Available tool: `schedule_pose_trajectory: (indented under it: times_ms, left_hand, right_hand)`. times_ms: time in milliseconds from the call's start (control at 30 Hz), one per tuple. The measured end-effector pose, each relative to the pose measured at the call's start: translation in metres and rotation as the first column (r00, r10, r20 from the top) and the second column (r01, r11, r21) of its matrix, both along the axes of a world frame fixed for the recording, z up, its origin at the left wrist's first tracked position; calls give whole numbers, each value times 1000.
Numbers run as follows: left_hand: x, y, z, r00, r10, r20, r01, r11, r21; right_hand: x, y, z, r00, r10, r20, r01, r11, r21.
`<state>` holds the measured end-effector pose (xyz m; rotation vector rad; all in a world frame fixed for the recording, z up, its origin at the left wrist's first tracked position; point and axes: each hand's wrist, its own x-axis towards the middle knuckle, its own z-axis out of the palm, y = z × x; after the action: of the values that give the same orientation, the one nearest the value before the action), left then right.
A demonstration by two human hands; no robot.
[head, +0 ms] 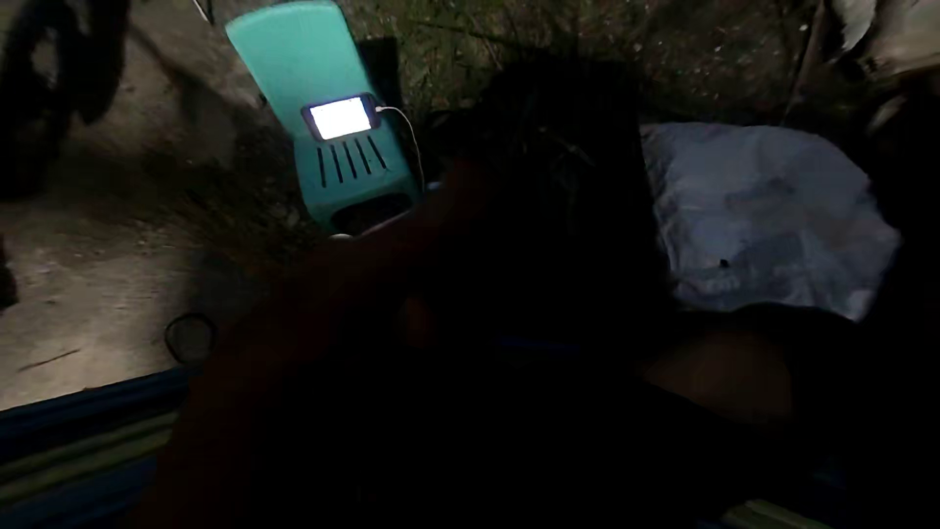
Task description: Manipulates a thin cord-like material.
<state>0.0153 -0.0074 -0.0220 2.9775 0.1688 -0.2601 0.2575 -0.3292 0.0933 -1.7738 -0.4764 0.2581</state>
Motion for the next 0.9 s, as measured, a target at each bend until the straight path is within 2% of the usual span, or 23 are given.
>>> schedule_pose_trajectory:
  times_ms: [33,100,233,267,300,333,367,400,433,533,567,700,767,867,900]
  left_hand:
    - [15,-8,-7,996,32,-82,-32,999,-4]
    - [40,-21,12,964,89,-252,-97,995,-20]
    - [58,-23,26,933,228,-278,-257,964,-70]
    - [59,-20,27,926,298,-231,-337,930,-150]
    - [57,-15,32,906,387,-169,-422,854,-304]
    - [53,-12,40,861,489,-141,-482,695,-533]
    - [48,-13,46,815,567,-117,-463,516,-721]
    - [43,-17,49,789,608,-89,-388,382,-839]
    - [38,-24,55,800,599,-48,-299,326,-897]
    - [29,-48,75,882,463,93,-131,429,-894]
    - [28,-51,75,895,436,96,-114,431,-895]
    - [28,-46,65,905,424,37,-117,331,-936]
    - [29,-42,65,914,405,35,-86,277,-957]
    - [32,-36,63,909,416,38,-25,144,-989]
    - [33,-33,63,899,435,59,-5,144,-990]
  right_hand:
    - [-4,24,-5,995,102,4,-103,994,25]
    - [-30,71,-5,980,195,-49,-195,981,5]
    - [-25,105,-33,960,203,-192,-216,975,-46]
    - [-22,107,-38,958,189,-218,-201,979,-34]
    - [-24,107,-41,955,161,-249,-170,985,-14]
    - [-30,106,-44,949,148,-278,-158,987,-15]
    - [-37,103,-49,941,153,-302,-172,984,-38]
    - [-44,100,-56,933,155,-324,-187,980,-70]
    - [-53,97,-60,922,161,-352,-207,974,-95]
    - [-79,102,-55,905,212,-368,-266,959,-102]
    - [-86,107,-51,899,231,-373,-278,958,-76]
    - [-100,123,-47,872,318,-372,-342,940,2]
    - [-101,129,-45,861,349,-371,-379,925,-10]
    - [-102,137,-42,851,353,-389,-385,923,-5]
    - [-101,138,-42,843,367,-393,-395,919,11]
